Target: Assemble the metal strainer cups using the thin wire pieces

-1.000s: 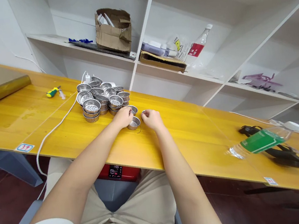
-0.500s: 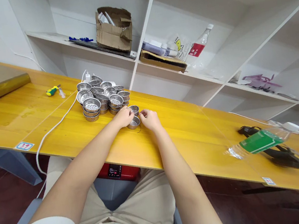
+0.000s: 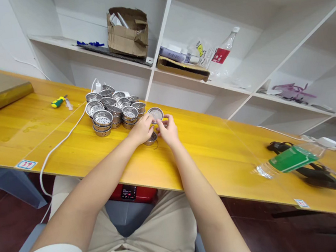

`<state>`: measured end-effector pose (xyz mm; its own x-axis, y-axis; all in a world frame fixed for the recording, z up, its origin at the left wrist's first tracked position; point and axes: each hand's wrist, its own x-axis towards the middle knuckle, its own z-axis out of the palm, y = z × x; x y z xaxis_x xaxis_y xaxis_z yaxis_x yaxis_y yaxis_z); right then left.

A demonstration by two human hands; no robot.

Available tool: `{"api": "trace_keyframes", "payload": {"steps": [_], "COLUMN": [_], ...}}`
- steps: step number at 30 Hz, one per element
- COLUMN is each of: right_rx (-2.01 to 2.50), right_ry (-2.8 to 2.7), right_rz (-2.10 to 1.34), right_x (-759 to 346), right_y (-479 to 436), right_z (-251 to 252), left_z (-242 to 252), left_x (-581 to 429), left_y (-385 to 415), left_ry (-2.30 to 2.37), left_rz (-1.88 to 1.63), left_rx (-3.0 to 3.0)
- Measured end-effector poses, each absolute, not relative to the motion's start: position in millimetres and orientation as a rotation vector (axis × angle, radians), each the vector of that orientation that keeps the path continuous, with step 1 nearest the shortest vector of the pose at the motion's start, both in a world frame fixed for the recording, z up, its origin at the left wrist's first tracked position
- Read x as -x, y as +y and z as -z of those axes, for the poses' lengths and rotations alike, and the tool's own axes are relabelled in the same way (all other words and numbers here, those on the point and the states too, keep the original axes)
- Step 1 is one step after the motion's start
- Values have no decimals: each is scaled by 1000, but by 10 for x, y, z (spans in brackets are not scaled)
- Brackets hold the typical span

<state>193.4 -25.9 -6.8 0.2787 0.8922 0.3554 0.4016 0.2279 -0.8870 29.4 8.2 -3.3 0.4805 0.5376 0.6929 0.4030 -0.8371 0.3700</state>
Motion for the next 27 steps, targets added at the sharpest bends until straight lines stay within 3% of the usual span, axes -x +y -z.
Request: {"api": "trace_keyframes", "payload": {"steps": [9, 20, 27], "right_rx": [1315, 1459, 1373], "right_ry": [-1228, -1335, -1259], "right_rz": [-570, -319, -449], "right_x": [-1899, -1889, -1821], "right_y": [-241, -301, -304], "right_z": [13, 1, -31], "left_z": [7, -42, -64], "left_x": [-378, -356, -340], "left_y": [-14, -10, -21], "left_ry": [676, 864, 925], "left_rz": [-1272, -1150, -1093], "left_rx": [-2679, -2787, -2827]}}
